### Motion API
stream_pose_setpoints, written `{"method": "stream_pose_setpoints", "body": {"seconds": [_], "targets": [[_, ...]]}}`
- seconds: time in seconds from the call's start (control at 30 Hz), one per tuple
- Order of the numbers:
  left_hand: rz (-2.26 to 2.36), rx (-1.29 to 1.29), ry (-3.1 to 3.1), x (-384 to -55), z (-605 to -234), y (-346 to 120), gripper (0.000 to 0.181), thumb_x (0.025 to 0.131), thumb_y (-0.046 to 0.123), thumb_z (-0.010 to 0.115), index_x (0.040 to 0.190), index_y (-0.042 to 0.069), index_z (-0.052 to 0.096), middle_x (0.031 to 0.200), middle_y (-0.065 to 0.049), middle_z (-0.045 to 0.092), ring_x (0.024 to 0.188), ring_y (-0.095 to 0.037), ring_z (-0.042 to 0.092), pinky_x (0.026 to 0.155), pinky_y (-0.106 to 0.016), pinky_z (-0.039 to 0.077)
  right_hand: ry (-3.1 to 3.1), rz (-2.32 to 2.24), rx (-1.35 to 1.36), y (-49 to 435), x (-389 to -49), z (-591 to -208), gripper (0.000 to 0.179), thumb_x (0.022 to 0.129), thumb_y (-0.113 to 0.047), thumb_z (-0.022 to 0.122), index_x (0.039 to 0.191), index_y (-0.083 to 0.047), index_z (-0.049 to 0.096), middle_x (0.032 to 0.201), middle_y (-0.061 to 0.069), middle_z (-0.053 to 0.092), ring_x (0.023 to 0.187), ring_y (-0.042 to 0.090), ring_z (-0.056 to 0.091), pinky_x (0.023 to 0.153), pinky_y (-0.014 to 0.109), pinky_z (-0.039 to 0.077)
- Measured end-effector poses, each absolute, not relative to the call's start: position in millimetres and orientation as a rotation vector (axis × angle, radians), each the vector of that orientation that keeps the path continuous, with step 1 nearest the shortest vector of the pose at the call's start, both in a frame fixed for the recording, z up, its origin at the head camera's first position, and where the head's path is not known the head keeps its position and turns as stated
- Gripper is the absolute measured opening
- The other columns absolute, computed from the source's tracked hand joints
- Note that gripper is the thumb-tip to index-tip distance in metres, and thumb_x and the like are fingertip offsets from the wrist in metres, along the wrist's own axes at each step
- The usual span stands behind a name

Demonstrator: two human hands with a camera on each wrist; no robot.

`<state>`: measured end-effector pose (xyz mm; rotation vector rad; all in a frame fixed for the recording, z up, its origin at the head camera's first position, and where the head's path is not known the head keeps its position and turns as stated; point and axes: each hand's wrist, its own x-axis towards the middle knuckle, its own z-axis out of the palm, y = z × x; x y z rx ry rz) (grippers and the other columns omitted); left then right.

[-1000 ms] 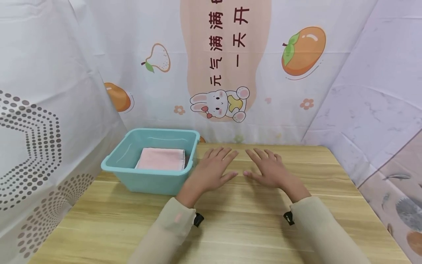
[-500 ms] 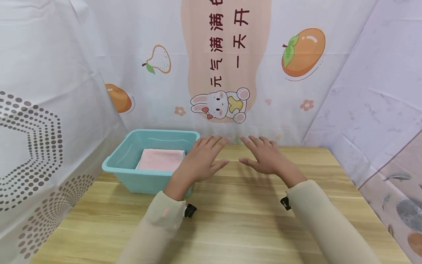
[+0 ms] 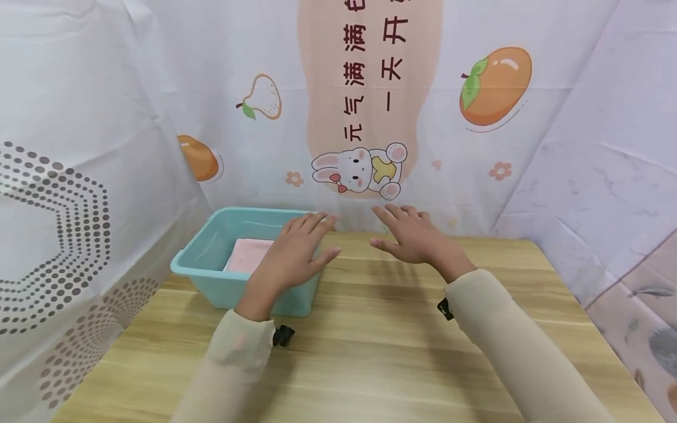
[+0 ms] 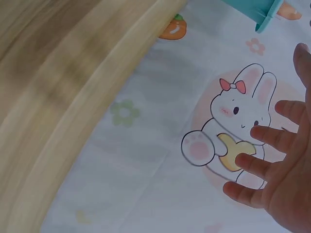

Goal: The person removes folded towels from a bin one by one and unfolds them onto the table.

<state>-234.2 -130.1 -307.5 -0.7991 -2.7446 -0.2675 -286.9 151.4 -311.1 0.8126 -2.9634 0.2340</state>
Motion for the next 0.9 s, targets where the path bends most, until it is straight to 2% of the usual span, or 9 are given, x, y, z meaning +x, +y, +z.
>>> {"method": "stream_pose_setpoints", "body": {"seconds": [0.3, 0.5, 0.67, 0.9], "targets": [[-0.383, -0.682, -2.796, -237.2, -311.0, -168.5, 0.07, 0.104, 0.05, 0.054, 0.162, 0.017, 0.032, 0.162, -0.011, 0.036, 0.15, -0.036, 0.028, 0.12, -0.062, 0.02, -2.975, 0.278, 0.88, 127.0, -296.9, -302.4, 0.083, 0.1, -0.071, 0.039, 0.165, -0.023, 0.021, 0.166, 0.013, 0.027, 0.151, 0.044, 0.021, 0.114, 0.07, 0.018], [-0.444, -0.605, -2.81, -240.0, -317.4, -197.6, 0.07, 0.104, 0.045, 0.057, 0.162, 0.013, 0.03, 0.163, -0.014, 0.034, 0.151, -0.039, 0.025, 0.118, -0.065, 0.019, -2.977, 0.278, 0.91, 107.7, -300.8, -300.3, 0.084, 0.099, -0.073, 0.04, 0.165, -0.026, 0.021, 0.167, 0.009, 0.026, 0.152, 0.041, 0.02, 0.117, 0.068, 0.019], [-0.484, -0.566, -2.807, -246.4, -320.2, -219.6, 0.07, 0.105, 0.042, 0.056, 0.161, 0.009, 0.03, 0.162, -0.02, 0.033, 0.149, -0.044, 0.025, 0.117, -0.066, 0.021, -2.963, 0.292, 0.922, 94.9, -303.0, -298.6, 0.082, 0.099, -0.071, 0.042, 0.165, -0.029, 0.019, 0.168, 0.008, 0.024, 0.153, 0.04, 0.019, 0.119, 0.066, 0.017], [-0.387, -0.457, -2.821, -246.4, -319.9, -263.9, 0.072, 0.106, 0.049, 0.05, 0.16, 0.007, 0.03, 0.16, -0.025, 0.032, 0.144, -0.053, 0.026, 0.108, -0.077, 0.022, -2.936, 0.288, 0.992, 73.1, -301.1, -291.9, 0.083, 0.099, -0.073, 0.039, 0.165, -0.03, 0.015, 0.169, 0.006, 0.023, 0.153, 0.039, 0.021, 0.119, 0.066, 0.018]]}}
